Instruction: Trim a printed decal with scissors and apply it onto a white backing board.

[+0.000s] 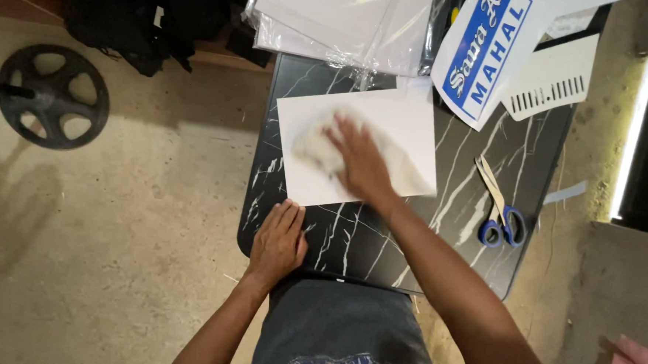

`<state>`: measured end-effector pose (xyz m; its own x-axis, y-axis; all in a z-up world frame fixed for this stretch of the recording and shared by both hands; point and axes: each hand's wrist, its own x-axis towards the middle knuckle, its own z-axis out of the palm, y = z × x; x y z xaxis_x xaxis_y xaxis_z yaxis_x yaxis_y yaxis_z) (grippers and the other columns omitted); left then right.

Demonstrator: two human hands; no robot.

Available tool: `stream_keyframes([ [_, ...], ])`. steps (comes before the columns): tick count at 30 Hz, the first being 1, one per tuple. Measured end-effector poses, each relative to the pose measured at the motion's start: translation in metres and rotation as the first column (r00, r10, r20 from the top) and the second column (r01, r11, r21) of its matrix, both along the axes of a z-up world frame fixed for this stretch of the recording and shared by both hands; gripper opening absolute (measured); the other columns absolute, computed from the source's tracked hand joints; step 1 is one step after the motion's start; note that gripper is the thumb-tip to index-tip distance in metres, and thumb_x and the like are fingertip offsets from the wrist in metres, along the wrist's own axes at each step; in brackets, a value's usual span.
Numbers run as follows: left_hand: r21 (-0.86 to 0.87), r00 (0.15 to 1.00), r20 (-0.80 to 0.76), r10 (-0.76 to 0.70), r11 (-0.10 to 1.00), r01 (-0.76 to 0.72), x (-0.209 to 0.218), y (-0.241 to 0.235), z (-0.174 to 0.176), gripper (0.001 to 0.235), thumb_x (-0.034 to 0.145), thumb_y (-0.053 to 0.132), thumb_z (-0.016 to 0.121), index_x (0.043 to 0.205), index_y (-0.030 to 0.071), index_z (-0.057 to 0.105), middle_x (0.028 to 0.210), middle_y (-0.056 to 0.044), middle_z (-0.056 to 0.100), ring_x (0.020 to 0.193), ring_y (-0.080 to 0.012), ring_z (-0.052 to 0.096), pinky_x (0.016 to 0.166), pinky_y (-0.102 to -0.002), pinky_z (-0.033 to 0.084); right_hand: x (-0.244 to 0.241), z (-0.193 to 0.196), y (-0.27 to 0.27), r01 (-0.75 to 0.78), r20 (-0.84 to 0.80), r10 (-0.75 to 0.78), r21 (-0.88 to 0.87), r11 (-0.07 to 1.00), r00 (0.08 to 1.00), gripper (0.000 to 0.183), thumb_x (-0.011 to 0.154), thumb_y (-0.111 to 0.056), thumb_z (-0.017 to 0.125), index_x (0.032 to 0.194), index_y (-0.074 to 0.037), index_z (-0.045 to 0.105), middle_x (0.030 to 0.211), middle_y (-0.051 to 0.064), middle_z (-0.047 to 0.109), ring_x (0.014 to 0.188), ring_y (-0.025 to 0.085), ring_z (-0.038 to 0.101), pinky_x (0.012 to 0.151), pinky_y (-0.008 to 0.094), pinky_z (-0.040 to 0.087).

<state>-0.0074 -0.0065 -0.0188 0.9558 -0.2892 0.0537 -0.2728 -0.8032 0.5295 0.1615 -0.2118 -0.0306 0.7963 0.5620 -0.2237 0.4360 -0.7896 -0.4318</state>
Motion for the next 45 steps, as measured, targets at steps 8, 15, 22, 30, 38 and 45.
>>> stream_keyframes([
  [8, -0.049, 0.999, 0.020, 0.030, 0.998, -0.029, -0.010, 0.003, 0.007, 0.053, 0.082, 0.009, 0.068, 0.132, -0.010, 0.061, 0.134, -0.025, 0.062, 0.132, -0.0377, 0.055, 0.118, -0.050, 0.038, -0.045, 0.033, 0.037, -0.012, -0.084, 0.006, -0.081, 0.997, 0.996, 0.089, 0.083, -0.022, 0.077, 0.159, -0.019, 0.031, 0.170, 0.011, 0.010, 0.157, 0.032, 0.009, 0.126, 0.053, 0.007],
  [15, -0.022, 1.000, 0.002, -0.012, 1.000, 0.012, -0.007, 0.005, 0.007, 0.052, 0.080, 0.007, 0.069, 0.128, -0.012, 0.061, 0.140, -0.026, 0.059, 0.137, -0.0362, 0.051, 0.119, -0.049, 0.032, -0.031, -0.003, 0.029, -0.135, -0.146, 0.123, -0.073, 0.988, 0.982, 0.072, 0.093, -0.018, 0.061, 0.159, -0.025, 0.033, 0.172, 0.004, 0.011, 0.157, 0.031, 0.008, 0.126, 0.051, 0.003],
  [22, 0.021, 1.000, 0.010, -0.022, 1.000, 0.022, -0.012, 0.005, 0.002, 0.051, 0.082, 0.004, 0.069, 0.130, -0.011, 0.062, 0.144, -0.025, 0.058, 0.142, -0.0336, 0.047, 0.123, -0.047, 0.030, 0.012, 0.007, 0.063, -0.016, 0.025, 0.014, 0.053, 0.998, 1.000, 0.081, 0.091, -0.031, 0.069, 0.159, -0.016, 0.026, 0.168, 0.013, 0.009, 0.156, 0.034, 0.010, 0.125, 0.056, 0.002],
  [30, -0.109, 0.995, 0.073, 0.066, 0.992, -0.057, -0.003, 0.008, 0.005, 0.038, 0.081, 0.003, 0.068, 0.117, -0.009, 0.066, 0.129, -0.024, 0.067, 0.128, -0.0352, 0.059, 0.113, -0.048, 0.041, -0.027, 0.044, 0.007, 0.351, -0.334, -0.410, -0.224, 0.909, 0.849, 0.090, 0.080, -0.027, 0.080, 0.156, -0.023, 0.034, 0.172, 0.000, 0.009, 0.156, 0.032, 0.007, 0.126, 0.053, 0.006],
  [38, -0.197, 0.908, -0.193, 0.371, 0.892, -0.406, 0.090, 0.004, 0.003, 0.045, 0.093, 0.007, 0.066, 0.134, -0.006, 0.054, 0.114, -0.024, 0.056, 0.107, -0.0396, 0.057, 0.090, -0.048, 0.049, -0.061, 0.018, -0.112, 0.544, 0.148, -0.527, -0.113, 0.832, 0.837, 0.093, 0.081, -0.029, 0.082, 0.159, -0.010, 0.034, 0.169, 0.021, 0.018, 0.155, 0.038, 0.014, 0.123, 0.055, 0.014],
  [45, 0.063, 0.957, -0.188, 0.222, 0.975, -0.213, 0.100, -0.017, -0.001, 0.057, 0.090, 0.014, 0.072, 0.143, 0.000, 0.053, 0.124, -0.018, 0.056, 0.113, -0.0343, 0.054, 0.094, -0.051, 0.044, -0.116, 0.027, -0.125, 0.699, -0.032, -0.725, -0.242, 0.673, 0.688, 0.096, 0.075, -0.029, 0.087, 0.157, -0.011, 0.041, 0.160, 0.021, 0.030, 0.151, 0.034, 0.027, 0.129, 0.045, 0.024],
])
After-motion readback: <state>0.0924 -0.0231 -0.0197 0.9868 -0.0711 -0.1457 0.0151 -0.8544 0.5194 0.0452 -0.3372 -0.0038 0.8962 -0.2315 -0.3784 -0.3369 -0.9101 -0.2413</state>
